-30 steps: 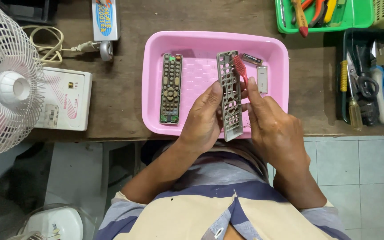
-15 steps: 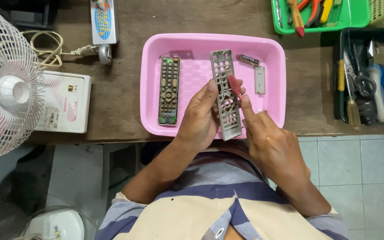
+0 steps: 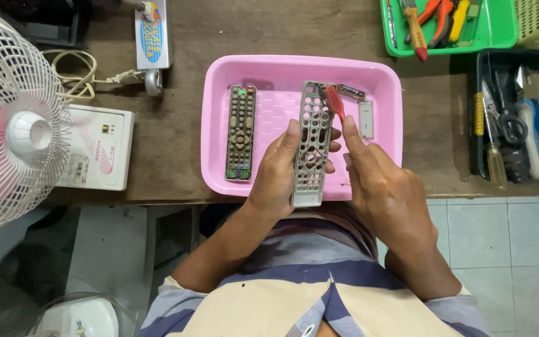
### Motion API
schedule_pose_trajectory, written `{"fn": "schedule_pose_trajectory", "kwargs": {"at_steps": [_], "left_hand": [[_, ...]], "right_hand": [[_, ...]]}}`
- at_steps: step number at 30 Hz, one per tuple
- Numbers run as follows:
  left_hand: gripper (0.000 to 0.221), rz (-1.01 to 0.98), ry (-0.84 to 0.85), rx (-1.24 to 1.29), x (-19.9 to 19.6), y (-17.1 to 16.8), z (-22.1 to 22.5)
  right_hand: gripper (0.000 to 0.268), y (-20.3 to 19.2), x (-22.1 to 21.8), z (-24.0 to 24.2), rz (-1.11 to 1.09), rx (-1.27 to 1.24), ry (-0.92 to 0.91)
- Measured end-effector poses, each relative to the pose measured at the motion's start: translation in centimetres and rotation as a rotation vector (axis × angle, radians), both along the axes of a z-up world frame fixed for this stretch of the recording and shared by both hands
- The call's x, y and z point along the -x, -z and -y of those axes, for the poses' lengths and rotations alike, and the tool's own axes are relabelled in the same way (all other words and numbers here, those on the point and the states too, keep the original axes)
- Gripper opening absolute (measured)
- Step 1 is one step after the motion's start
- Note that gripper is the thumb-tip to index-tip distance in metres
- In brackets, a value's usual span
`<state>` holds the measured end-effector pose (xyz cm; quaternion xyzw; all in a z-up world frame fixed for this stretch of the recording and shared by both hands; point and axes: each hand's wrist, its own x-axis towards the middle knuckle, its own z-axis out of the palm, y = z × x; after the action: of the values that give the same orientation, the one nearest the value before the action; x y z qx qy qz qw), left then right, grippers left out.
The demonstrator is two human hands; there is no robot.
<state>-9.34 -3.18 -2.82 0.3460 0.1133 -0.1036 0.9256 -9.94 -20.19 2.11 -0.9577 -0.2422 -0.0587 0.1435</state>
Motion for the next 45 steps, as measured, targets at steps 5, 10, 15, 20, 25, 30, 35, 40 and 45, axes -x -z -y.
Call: {"fn": "schedule_pose_trajectory", "kwargs": {"at_steps": [5,10,15,20,25,30,35,40,45], "left_hand": [[0.063,0.043,-0.017,-0.055,0.1,-1.3,-0.5],[0.061,0.024,0.008,-0.066,0.0,-1.5,-0.9],[0.058,0.092,0.027,0.045,0.0,-1.2,-0.7],[0.063,0.183,0.025,0.051,0.0,-1.6,-0.6],[0.057,0.197,-0.016,0.024,-0.1,-1.6,-0.8],[0.062,0.131,0.047,-0.074,-0.5,-1.5,-1.3],[0.061,0.193,0.085,-0.102,-0.6,-2.1,-1.5],[0.062,0.172,0.090,-0.055,-0.7,-2.1,-1.1],[0.057,0.197,0.009,-0.078,-1.0,-0.8,-1.1]], "right_hand": [[0.067,0.2,1.4,0.3,-0.026,-0.010,-0.069],[0.065,0.1,2.4,1.4,-0.033,0.068,-0.112],[0.057,-1.2,1.5,2.3,-0.069,-0.233,-0.165],[0.057,-0.2,-0.2,0.8,-0.010,-0.169,-0.090],[0.060,0.1,0.0,1.0,-0.035,-0.242,-0.224],[0.059,-1.1,0.3,2.4,-0.277,-0.336,-0.354],[0.053,-1.0,-0.7,2.6,-0.170,-0.356,-0.272],[0.047,-0.9,-1.2,0.7,-0.059,-0.410,-0.202],[0.052,-0.3,-0.2,1.1,-0.339,-0.481,-0.225]]}}
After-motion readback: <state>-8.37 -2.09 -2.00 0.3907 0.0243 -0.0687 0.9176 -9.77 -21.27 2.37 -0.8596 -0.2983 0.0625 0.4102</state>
